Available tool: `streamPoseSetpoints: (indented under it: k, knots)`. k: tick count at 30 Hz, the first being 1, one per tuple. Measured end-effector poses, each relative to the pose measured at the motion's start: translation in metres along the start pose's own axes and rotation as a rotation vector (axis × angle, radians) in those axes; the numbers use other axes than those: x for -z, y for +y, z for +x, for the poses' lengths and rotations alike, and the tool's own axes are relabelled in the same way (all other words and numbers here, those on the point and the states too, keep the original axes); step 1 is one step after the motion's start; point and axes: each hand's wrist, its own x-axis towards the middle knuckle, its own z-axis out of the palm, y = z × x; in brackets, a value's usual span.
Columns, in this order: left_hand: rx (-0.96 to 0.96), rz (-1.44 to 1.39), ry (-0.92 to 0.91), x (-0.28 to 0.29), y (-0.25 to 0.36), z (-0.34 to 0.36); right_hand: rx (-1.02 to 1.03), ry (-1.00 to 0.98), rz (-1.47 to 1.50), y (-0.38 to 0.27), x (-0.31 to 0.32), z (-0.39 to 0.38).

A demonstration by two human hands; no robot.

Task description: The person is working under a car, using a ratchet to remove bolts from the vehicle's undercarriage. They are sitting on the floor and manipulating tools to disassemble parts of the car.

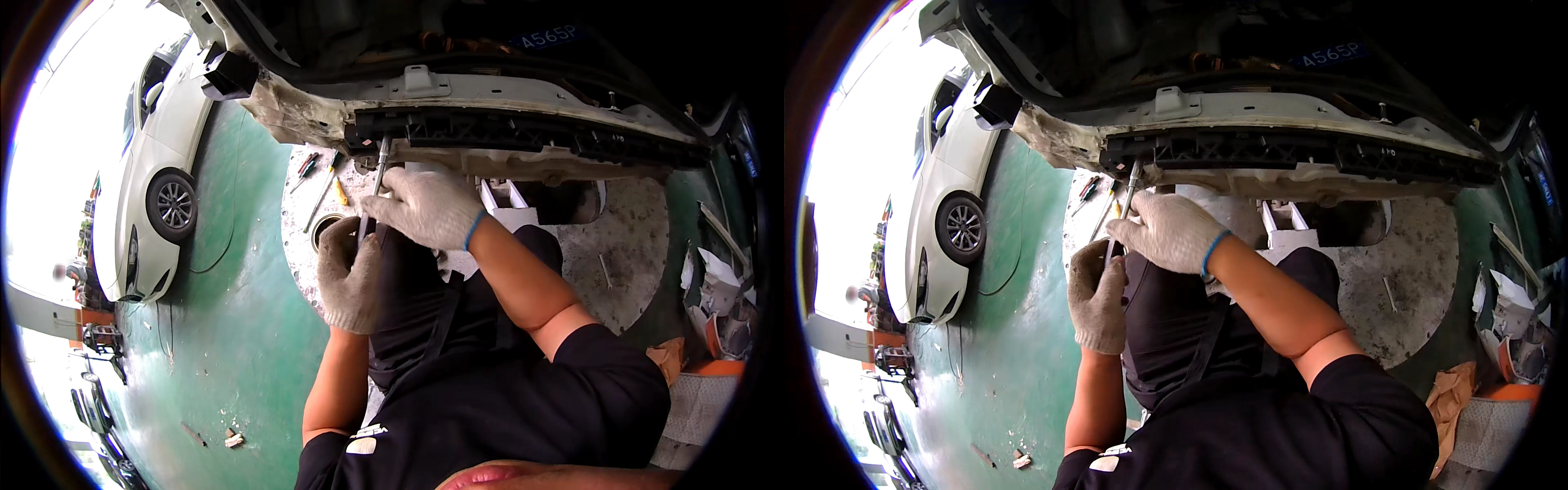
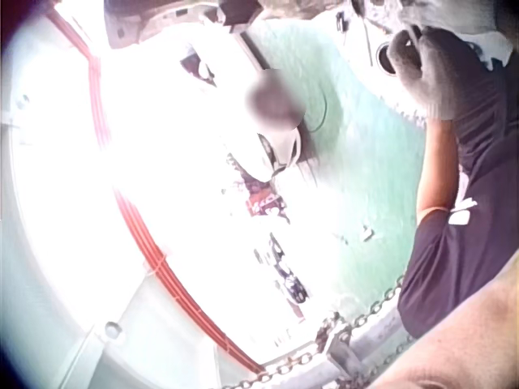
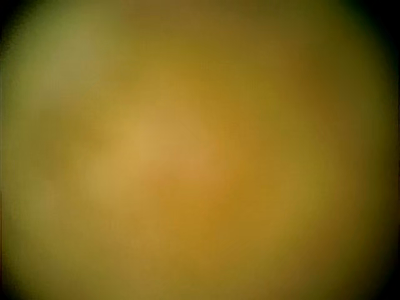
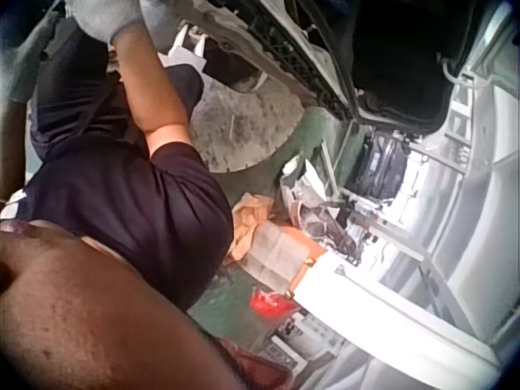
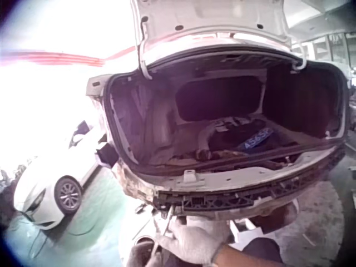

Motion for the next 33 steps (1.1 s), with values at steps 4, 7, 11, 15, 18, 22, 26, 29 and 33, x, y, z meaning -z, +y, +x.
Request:
streamPoseSetpoints:
  k: [4, 7, 11, 15, 18, 22, 26, 29, 33]
  knots:
    - [-0.008, 0.032, 0.006, 0.004, -0.002, -0.002, 0.327, 0.277, 0.303, -0.006, 0.043, 0.004]
    - [0.105, -0.153, -0.021, 0.001, 0.008, -0.004, 0.284, 0.258, 0.251, -0.006, 0.075, 0.025]
    - [0.279, -0.563, -0.137, -0.003, 0.011, -0.001, 0.138, 0.109, 0.341, 0.014, 0.066, 0.046]
    - [0.414, -1.050, -0.266, -0.004, -0.006, -0.002, 0.091, 0.067, 0.350, 0.016, 0.065, 0.052]
    - [0.474, -1.123, -0.289, -0.005, -0.004, 0.000, 0.100, 0.082, 0.248, 0.015, 0.064, 0.050]
    - [0.456, -0.976, -0.266, -0.005, -0.007, 0.004, 0.105, 0.101, 0.309, 0.014, 0.065, 0.051]
    - [0.403, -0.782, -0.208, -0.003, -0.005, 0.007, 0.160, 0.016, 0.431, 0.013, 0.076, 0.060]
    - [0.451, -0.856, -0.168, -0.005, 0.002, 0.007, 0.259, 0.070, 0.767, -0.017, 0.085, 0.067]
    - [0.459, -0.902, -0.220, -0.004, 0.000, 0.007, 0.208, -0.034, 0.743, -0.005, 0.064, 0.084]
